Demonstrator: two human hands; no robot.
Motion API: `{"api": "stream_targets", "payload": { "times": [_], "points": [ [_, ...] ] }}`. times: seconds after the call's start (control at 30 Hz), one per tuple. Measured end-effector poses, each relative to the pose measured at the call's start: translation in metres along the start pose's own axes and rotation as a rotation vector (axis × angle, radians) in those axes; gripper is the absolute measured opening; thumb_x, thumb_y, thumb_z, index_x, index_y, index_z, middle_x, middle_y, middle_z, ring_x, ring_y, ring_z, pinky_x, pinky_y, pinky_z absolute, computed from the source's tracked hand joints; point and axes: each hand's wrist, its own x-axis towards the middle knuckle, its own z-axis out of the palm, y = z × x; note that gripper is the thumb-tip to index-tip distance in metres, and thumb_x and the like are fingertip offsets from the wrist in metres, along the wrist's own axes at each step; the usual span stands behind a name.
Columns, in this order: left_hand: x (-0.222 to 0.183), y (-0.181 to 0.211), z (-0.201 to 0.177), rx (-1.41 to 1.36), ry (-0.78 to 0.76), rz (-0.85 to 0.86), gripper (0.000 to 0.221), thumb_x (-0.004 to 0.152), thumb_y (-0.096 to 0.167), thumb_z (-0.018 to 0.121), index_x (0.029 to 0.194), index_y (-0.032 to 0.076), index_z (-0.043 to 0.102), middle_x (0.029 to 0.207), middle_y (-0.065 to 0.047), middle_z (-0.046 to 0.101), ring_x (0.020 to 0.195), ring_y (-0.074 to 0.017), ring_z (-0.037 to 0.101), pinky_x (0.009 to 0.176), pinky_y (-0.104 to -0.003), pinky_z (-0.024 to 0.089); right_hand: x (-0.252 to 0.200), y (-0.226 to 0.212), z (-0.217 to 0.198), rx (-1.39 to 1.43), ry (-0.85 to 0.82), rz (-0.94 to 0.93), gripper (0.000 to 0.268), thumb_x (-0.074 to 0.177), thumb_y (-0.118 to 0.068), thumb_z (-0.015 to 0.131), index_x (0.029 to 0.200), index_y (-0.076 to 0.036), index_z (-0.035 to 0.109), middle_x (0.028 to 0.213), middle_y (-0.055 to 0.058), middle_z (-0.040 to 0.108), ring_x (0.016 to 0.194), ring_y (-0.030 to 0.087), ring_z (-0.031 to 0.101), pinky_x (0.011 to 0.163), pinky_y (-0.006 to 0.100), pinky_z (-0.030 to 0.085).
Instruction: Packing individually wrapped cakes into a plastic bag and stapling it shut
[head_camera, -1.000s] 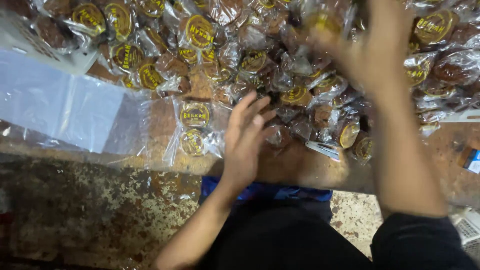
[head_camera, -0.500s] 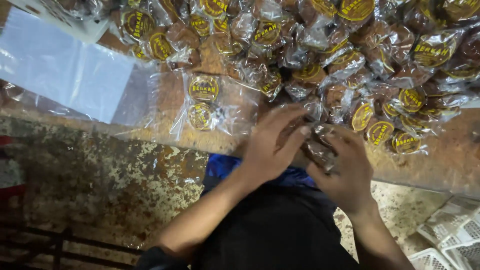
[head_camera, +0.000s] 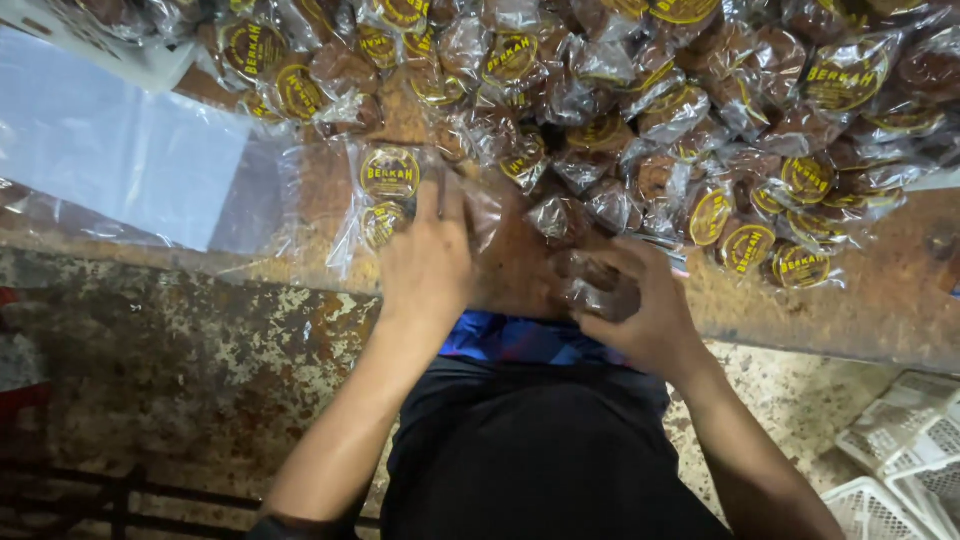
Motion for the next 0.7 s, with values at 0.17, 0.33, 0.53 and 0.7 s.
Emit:
{"api": "stream_targets", "payload": {
  "times": [0.17, 0.33, 0.53, 0.7],
  "points": [
    [0.005, 0.004, -0.011, -0.067, -0.244, -0.018, 0.099, 0.067, 0.005, 0.073, 0.156, 0.002, 0.031, 0.166, -0.012, 0.026, 0.089, -0.0646, 0.064, 0.082, -0.069, 0.058, 0.053, -0.045, 0.008, 0.486, 0.011, -0.54, 0.057, 0.067, -0.008, 0.083, 0.123, -0.003, 0.07, 0.122, 0.018, 0.072, 0.117, 0.04, 0.068, 0.105, 0.047, 0.05],
    [-0.006, 0.013, -0.044, -0.176, -0.295, 0.055, 0.095, 0.069, -0.003, 0.066, 0.157, 0.002, 0.03, 0.166, -0.019, 0.021, 0.101, -0.0704, 0.057, 0.092, -0.071, 0.051, 0.088, -0.05, 0.051, 0.361, -0.024, -0.63, 0.062, 0.07, -0.007, 0.083, 0.13, -0.013, 0.07, 0.127, 0.01, 0.069, 0.122, 0.034, 0.065, 0.103, 0.047, 0.051],
    [-0.011, 0.004, -0.056, -0.27, -0.286, 0.04, 0.098, 0.065, -0.011, 0.066, 0.156, 0.007, 0.037, 0.167, -0.022, 0.015, 0.102, -0.0692, 0.057, 0.09, -0.069, 0.054, 0.062, -0.06, 0.032, 0.443, 0.05, -0.119, 0.072, 0.067, -0.014, 0.09, 0.127, -0.007, 0.052, 0.12, 0.022, 0.064, 0.113, 0.044, 0.061, 0.096, 0.054, 0.05],
    [-0.005, -0.002, -0.051, -0.32, -0.246, 0.05, 0.09, 0.068, -0.008, 0.064, 0.153, 0.011, 0.043, 0.166, -0.022, 0.019, 0.104, -0.0677, 0.057, 0.093, -0.067, 0.054, 0.054, -0.049, 0.001, 0.236, 0.121, -0.384, 0.062, 0.069, -0.025, 0.09, 0.126, -0.013, 0.069, 0.113, 0.012, 0.063, 0.103, 0.033, 0.065, 0.09, 0.043, 0.052]
  ]
}}
